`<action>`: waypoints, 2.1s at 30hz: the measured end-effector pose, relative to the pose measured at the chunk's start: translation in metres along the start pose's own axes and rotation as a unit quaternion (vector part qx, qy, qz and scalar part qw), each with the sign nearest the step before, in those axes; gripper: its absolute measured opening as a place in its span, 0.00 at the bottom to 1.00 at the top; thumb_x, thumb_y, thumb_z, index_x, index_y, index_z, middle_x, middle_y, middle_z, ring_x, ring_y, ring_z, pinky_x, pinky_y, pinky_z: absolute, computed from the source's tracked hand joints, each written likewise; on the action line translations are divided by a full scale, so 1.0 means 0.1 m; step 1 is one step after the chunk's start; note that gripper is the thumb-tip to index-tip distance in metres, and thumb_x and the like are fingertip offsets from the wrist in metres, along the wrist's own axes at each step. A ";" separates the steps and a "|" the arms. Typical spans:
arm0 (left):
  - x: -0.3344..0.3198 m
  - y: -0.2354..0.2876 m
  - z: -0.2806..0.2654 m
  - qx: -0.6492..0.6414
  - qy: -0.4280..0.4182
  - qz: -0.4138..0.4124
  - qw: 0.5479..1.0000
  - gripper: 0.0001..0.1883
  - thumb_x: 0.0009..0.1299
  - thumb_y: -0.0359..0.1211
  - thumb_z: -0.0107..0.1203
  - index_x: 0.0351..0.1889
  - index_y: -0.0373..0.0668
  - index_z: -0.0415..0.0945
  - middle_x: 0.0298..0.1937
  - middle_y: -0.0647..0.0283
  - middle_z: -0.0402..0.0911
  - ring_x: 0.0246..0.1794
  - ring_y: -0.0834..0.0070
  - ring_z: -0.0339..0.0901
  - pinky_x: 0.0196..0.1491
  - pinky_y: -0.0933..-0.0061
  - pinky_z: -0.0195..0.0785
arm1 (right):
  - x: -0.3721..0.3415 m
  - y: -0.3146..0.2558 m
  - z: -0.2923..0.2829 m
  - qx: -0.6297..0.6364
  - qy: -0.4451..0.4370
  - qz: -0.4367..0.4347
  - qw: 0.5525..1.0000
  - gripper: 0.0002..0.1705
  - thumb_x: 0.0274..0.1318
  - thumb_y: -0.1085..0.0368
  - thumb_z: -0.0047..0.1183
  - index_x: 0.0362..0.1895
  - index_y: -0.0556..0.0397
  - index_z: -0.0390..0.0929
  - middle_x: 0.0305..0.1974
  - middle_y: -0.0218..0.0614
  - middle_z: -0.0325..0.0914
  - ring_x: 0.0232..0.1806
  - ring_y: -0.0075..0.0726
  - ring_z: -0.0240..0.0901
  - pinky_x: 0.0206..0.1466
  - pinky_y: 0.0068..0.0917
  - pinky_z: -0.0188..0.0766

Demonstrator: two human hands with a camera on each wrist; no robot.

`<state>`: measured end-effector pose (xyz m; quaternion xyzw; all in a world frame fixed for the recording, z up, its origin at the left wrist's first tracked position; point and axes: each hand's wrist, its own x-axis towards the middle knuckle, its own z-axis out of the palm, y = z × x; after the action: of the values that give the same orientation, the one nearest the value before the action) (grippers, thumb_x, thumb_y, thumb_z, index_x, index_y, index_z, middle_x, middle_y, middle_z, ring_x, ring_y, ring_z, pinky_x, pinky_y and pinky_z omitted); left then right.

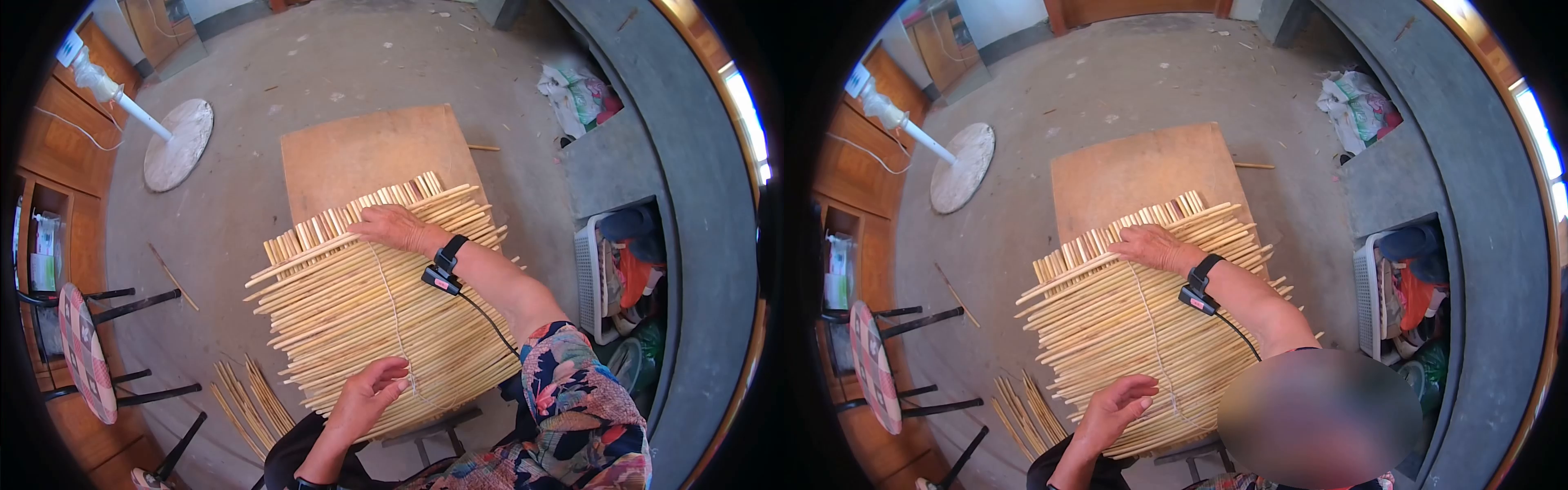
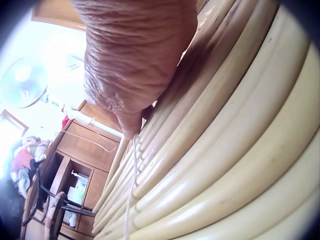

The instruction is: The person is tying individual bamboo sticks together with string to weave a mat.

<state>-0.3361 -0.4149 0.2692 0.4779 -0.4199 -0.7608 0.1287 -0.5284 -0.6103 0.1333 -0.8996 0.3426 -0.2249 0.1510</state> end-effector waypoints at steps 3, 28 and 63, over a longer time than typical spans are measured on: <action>0.00 0.01 0.02 0.001 0.001 0.003 1.000 0.17 0.64 0.29 0.52 0.51 0.36 0.66 0.47 0.58 0.74 0.50 0.73 0.70 0.52 0.75 0.62 | 0.00 -0.02 -0.01 -0.020 -0.017 0.004 1.000 0.10 0.46 0.63 0.51 0.35 0.46 0.70 0.26 0.34 0.64 0.31 0.38 0.67 0.33 0.32 0.66; 0.01 -0.02 0.07 0.029 0.006 0.020 0.999 0.19 0.63 0.33 0.54 0.51 0.38 0.67 0.45 0.56 0.75 0.45 0.72 0.73 0.48 0.74 0.66 | -0.01 -0.02 -0.03 0.002 -0.038 0.008 0.999 0.12 0.48 0.60 0.50 0.40 0.44 0.72 0.29 0.32 0.66 0.36 0.36 0.66 0.38 0.31 0.66; 0.04 0.01 0.08 0.050 0.004 0.028 0.998 0.19 0.64 0.35 0.52 0.50 0.38 0.67 0.45 0.57 0.74 0.47 0.71 0.72 0.50 0.73 0.65 | 0.00 0.02 -0.04 0.026 -0.031 0.021 0.999 0.14 0.49 0.61 0.50 0.43 0.46 0.74 0.27 0.33 0.67 0.31 0.37 0.66 0.35 0.30 0.67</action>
<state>-0.3448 -0.4137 0.2692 0.4747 -0.4702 -0.7330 0.1276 -0.5314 -0.6124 0.1362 -0.8946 0.3504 -0.2027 0.1893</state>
